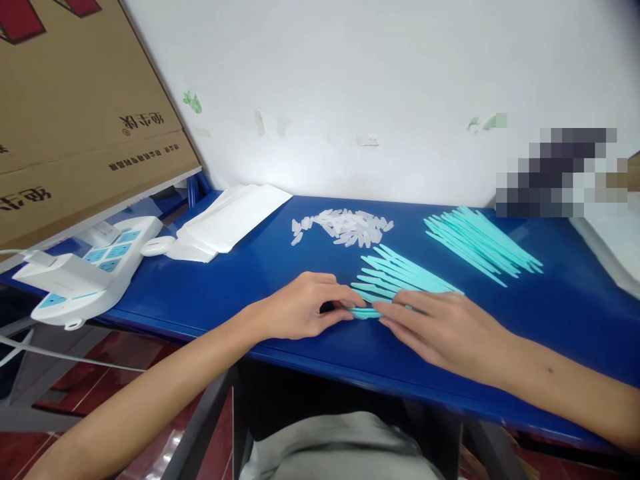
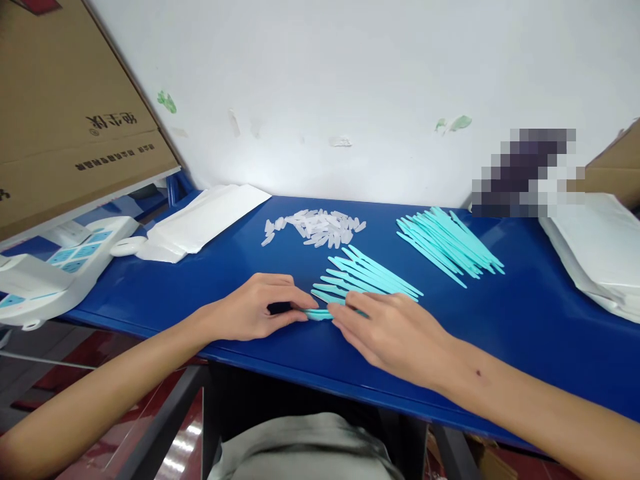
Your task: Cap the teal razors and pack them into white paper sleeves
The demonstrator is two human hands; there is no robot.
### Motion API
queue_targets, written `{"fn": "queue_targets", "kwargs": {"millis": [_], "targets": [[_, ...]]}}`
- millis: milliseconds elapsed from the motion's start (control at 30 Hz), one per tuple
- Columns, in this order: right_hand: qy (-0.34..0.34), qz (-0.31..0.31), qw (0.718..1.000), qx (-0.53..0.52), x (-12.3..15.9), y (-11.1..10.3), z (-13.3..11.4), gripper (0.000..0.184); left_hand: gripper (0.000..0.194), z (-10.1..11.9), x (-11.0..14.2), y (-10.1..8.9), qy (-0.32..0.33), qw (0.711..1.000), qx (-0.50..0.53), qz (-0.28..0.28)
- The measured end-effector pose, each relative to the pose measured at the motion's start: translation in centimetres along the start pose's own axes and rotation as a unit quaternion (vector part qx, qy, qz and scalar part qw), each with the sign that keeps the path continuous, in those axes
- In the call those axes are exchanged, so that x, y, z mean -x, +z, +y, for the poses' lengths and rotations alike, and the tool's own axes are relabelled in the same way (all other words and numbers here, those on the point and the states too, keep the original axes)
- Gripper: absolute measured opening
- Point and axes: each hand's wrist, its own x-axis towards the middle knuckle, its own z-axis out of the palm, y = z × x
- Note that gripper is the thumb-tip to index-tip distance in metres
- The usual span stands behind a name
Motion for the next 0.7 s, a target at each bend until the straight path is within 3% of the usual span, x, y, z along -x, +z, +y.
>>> {"fn": "queue_targets", "kwargs": {"millis": [400,700], "targets": [[0.020,-0.005,1.000,0.009,-0.2,0.2,-1.1,0.026,0.013,0.1,-0.3,0.7,0.046,0.999,-0.018,0.010],[-0.033,-0.042,0.999,0.007,0.1,-1.0,-0.5,0.023,0.014,0.2,-0.2,0.6,0.057,0.998,-0.028,0.011]]}}
